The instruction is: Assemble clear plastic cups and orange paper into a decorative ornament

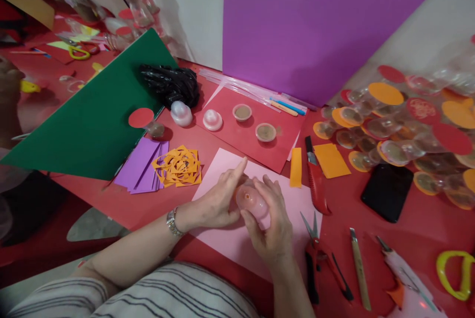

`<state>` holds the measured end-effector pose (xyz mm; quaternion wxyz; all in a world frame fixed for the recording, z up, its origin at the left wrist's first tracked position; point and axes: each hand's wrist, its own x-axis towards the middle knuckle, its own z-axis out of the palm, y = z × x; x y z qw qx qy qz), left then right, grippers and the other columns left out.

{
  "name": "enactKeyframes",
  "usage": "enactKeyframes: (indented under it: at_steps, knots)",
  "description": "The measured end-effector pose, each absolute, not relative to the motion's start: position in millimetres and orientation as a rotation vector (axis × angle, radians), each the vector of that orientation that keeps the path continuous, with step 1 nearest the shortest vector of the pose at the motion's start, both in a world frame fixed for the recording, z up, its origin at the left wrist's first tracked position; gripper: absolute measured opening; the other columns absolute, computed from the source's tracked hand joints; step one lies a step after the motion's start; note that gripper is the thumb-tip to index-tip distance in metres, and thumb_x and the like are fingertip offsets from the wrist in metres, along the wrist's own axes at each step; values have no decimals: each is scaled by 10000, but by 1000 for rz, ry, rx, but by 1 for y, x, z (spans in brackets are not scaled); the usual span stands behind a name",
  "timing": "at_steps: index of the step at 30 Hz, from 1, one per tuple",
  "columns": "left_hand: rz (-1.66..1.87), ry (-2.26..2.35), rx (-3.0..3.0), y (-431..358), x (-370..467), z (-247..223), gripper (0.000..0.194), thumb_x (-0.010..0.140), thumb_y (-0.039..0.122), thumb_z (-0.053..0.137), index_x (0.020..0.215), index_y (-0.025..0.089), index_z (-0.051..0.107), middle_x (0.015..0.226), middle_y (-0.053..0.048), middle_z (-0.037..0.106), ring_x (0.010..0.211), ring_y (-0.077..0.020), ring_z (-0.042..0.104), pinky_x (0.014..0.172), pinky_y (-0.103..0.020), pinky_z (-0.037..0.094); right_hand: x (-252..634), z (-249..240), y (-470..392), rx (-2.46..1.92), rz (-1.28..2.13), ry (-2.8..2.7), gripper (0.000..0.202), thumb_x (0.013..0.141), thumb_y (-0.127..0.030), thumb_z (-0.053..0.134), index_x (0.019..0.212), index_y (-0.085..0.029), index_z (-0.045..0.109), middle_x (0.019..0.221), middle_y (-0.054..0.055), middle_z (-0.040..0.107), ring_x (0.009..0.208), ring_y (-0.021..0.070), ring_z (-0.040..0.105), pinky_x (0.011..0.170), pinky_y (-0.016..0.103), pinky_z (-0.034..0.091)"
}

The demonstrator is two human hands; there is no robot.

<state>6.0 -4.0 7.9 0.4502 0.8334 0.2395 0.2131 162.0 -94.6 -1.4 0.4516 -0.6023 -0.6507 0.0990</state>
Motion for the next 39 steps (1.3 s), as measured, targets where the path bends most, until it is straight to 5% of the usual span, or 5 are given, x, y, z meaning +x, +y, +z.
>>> enactKeyframes:
  at_steps: [12, 21, 39]
  knots:
    - [586, 644, 1959, -6, 7, 4, 1141, 844, 286, 739, 1624, 250, -93, 1305, -158, 589, 1198, -321, 516, 1008, -522, 436, 160, -3, -93, -1475, 191, -1622, 444, 947, -322, 632, 1373, -233, 544, 1264, 121, 711, 1232, 296, 664, 1073, 562, 520]
    - [588, 555, 2063, -6, 6, 5, 1247, 762, 113, 670, 1577, 263, -261, 1302, -141, 598, 1212, -327, 510, 1002, -526, 435, 163, 0, -99, -1429, 260, -1543, 512, 951, -312, 620, 1445, -234, 511, 1310, 120, 689, 1341, 306, 578, 1122, 589, 467]
    - [631, 607, 1938, -8, 6, 1, 1272, 783, 289, 815, 1615, 269, -147, 1286, -146, 560, 1160, -303, 536, 1005, -507, 465, 161, 0, -96, -1441, 164, -1626, 474, 947, -367, 638, 1389, -224, 546, 1228, 116, 728, 1276, 313, 631, 1096, 612, 480]
